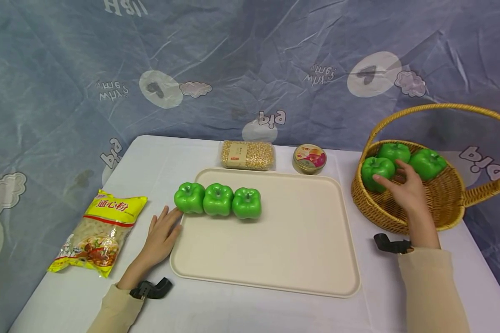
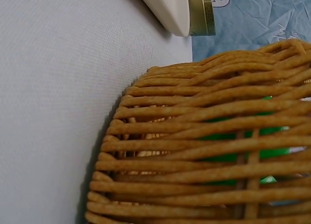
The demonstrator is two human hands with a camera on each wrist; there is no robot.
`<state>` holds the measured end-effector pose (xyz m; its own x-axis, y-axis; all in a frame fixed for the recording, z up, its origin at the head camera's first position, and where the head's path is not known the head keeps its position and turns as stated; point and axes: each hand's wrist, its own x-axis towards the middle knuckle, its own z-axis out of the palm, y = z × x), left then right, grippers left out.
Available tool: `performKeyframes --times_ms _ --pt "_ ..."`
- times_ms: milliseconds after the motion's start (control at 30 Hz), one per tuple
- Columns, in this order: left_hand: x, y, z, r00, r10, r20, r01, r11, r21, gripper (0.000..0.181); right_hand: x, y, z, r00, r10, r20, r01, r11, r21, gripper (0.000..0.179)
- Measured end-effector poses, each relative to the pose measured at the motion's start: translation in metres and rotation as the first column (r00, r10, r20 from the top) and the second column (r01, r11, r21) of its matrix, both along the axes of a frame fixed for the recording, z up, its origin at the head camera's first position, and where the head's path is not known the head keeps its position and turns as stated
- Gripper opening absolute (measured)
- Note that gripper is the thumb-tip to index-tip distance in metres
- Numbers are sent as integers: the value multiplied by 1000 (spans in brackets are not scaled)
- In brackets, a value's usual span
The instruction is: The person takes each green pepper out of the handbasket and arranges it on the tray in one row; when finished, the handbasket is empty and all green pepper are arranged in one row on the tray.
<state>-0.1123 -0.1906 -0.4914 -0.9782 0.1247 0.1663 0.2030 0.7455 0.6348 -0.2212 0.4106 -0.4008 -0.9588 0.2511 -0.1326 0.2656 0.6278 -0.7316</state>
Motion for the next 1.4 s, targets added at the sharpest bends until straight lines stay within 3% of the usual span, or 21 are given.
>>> performKeyframes --times_ms 300,900,1233,1400 --pt "1 -2 0 1000 1 -5 -1 1000 -4 46 -1 -2 -2 998 55 1 -55 998 24 97" --pt "0 0 0 1000 6 -5 -6 1000 -6 46 4 -3 4 999 -24 -24 27 994 110 95" --pt "-2 -1 -1 1000 0 -3 0 1000 -8 45 17 -1 12 996 -79 -39 79 997 -5 95" --pt "-2 -1 -2 1000 1 1 -1 1000 -5 46 26 -4 22 991 -112 -78 112 994 -5 89"
